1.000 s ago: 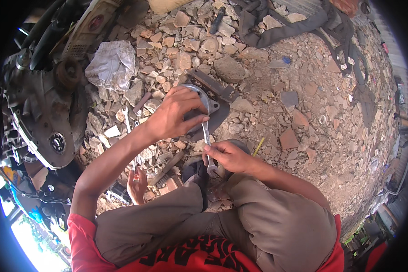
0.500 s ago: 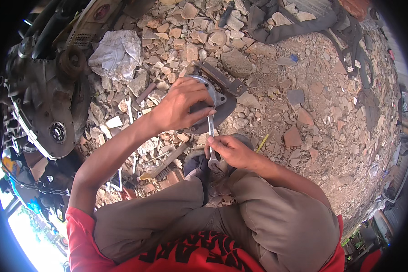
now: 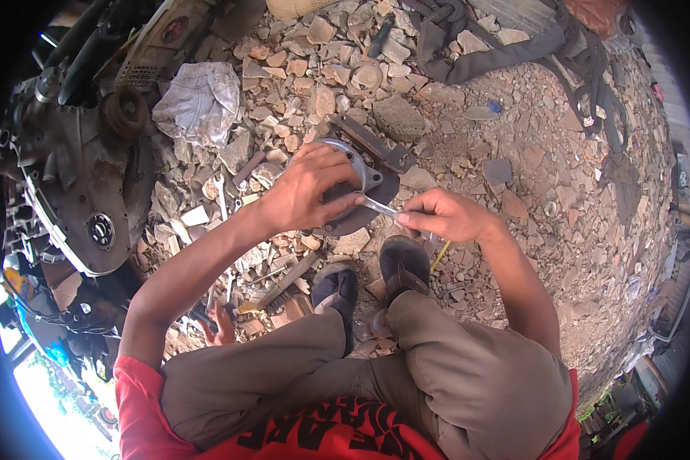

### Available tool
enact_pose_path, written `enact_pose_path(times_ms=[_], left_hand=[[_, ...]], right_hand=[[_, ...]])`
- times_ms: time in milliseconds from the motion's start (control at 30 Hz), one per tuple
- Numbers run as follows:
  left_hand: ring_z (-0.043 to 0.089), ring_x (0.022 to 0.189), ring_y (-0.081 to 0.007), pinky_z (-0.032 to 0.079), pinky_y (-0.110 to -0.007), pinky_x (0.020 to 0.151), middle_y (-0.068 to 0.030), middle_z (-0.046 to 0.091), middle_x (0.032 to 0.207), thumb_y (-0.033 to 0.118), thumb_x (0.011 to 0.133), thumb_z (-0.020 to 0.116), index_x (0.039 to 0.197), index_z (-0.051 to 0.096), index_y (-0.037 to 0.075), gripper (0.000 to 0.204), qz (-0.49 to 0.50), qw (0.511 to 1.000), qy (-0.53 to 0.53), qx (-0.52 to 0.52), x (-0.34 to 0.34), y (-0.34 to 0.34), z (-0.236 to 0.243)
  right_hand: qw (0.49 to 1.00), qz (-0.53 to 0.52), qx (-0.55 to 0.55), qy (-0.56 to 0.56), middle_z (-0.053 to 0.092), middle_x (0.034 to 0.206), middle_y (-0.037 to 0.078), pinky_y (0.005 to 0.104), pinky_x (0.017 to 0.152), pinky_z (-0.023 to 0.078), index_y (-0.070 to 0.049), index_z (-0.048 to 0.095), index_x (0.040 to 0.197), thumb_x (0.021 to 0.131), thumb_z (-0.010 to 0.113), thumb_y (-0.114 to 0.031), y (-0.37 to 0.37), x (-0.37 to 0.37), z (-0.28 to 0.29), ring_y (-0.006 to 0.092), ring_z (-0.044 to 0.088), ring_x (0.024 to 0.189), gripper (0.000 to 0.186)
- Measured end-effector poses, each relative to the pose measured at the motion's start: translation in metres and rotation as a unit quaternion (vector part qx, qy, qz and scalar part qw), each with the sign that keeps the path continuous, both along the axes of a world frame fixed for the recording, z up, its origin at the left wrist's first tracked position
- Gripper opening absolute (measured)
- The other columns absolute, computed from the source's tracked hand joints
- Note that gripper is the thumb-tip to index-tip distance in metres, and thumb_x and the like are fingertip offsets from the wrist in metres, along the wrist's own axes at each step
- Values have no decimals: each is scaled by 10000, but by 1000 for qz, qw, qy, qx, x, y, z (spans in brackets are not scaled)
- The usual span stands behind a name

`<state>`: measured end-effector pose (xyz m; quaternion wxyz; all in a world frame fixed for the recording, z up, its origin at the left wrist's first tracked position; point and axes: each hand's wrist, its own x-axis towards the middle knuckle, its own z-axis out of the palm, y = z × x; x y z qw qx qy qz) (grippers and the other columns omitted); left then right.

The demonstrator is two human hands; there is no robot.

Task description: The person is sitting on the ground and using a wrench to tighten bolts on a circular metal part. The person holds the part with one hand and turns the wrench with the other, working on different bolts around the perimeter.

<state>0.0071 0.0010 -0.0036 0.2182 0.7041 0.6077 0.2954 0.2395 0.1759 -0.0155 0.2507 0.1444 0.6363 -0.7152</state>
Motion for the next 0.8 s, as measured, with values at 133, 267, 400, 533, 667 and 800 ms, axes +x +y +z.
enact_pose_path(times_ms=[133, 267, 400, 533, 667, 800], left_hand=[[604, 986, -289, 406, -416, 984, -88, 632, 934, 290, 816, 797, 998, 664, 76, 310, -28, 1000, 4, -7, -6, -3, 3], [610, 1008, -290, 399, -428, 1014, -93, 649, 962, 267, 813, 799, 1038, 658, 72, 329, -28, 1000, -11, -3, -7, -4, -2], [621, 989, -299, 400, -434, 1024, -109, 658, 958, 193, 848, 756, 1080, 659, 59, 285, -14, 998, -58, 13, -6, -5, -2], [626, 970, -301, 421, -434, 989, -111, 671, 947, 157, 861, 729, 1102, 666, 50, 271, 4, 998, -61, 14, -6, -5, -4], [622, 962, -296, 444, -423, 929, -104, 682, 943, 168, 855, 751, 1037, 700, 59, 218, 13, 998, -55, 37, -3, -3, -4], [620, 959, -290, 450, -411, 903, -97, 685, 941, 172, 844, 774, 942, 727, 66, 152, -1, 998, -45, 36, -5, -4, -3]], right_hand=[[1000, -25, -9, 15, 639, 764, -20, 252, 613, 444, -29, 681, 902, 1045, 562, -301, 5, 1, 9, 69, 568, 682, 329], [990, -129, -33, 51, 638, 772, -5, 239, 611, 445, -18, 676, 921, 1055, 541, -284, -3, 19, 8, 68, 570, 694, 327], [989, -144, -34, 23, 632, 767, -5, 210, 577, 416, -25, 662, 956, 1068, 516, -276, -26, 22, 8, 46, 547, 664, 311], [976, -189, -107, -11, 633, 759, -13, 187, 528, 396, -24, 656, 982, 1075, 503, -280, -60, 21, -1, 28, 531, 629, 312], [980, -145, -136, -8, 665, 772, 10, 214, 543, 460, -8, 650, 1014, 1072, 511, -272, -76, 17, -4, 56, 602, 683, 304], [966, -151, -209, -28, 696, 875, 59, 257, 611, 550, 7, 633, 1072, 1068, 518, -267, -95, 4, 3, 113, 673, 766, 297]])
